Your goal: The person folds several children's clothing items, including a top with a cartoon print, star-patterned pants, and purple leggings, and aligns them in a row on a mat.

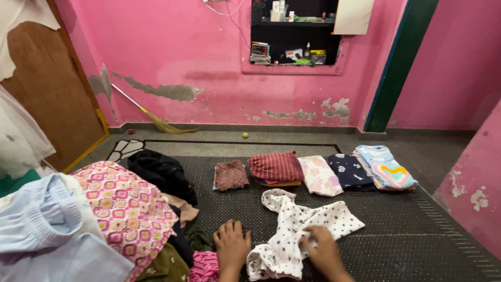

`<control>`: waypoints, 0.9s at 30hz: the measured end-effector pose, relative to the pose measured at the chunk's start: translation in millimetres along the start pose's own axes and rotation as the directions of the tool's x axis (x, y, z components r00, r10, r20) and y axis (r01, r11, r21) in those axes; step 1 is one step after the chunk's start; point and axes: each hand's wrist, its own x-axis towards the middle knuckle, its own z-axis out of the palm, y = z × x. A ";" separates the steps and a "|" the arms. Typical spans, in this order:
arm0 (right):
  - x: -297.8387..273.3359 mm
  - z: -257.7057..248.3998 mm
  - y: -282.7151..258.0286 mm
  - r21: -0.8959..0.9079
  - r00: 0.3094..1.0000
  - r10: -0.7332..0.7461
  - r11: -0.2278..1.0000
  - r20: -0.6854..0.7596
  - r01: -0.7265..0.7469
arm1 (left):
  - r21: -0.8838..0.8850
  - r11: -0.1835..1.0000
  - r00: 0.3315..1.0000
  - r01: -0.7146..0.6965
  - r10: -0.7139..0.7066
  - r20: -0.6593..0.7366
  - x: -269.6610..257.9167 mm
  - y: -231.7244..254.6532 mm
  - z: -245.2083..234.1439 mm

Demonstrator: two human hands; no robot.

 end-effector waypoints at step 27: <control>82.2 -91.5 -164.9 0.147 0.969 -0.239 0.958 -0.068 0.246 | -0.764 0.643 0.985 -0.058 0.161 0.061 56.5 116.3 -120.5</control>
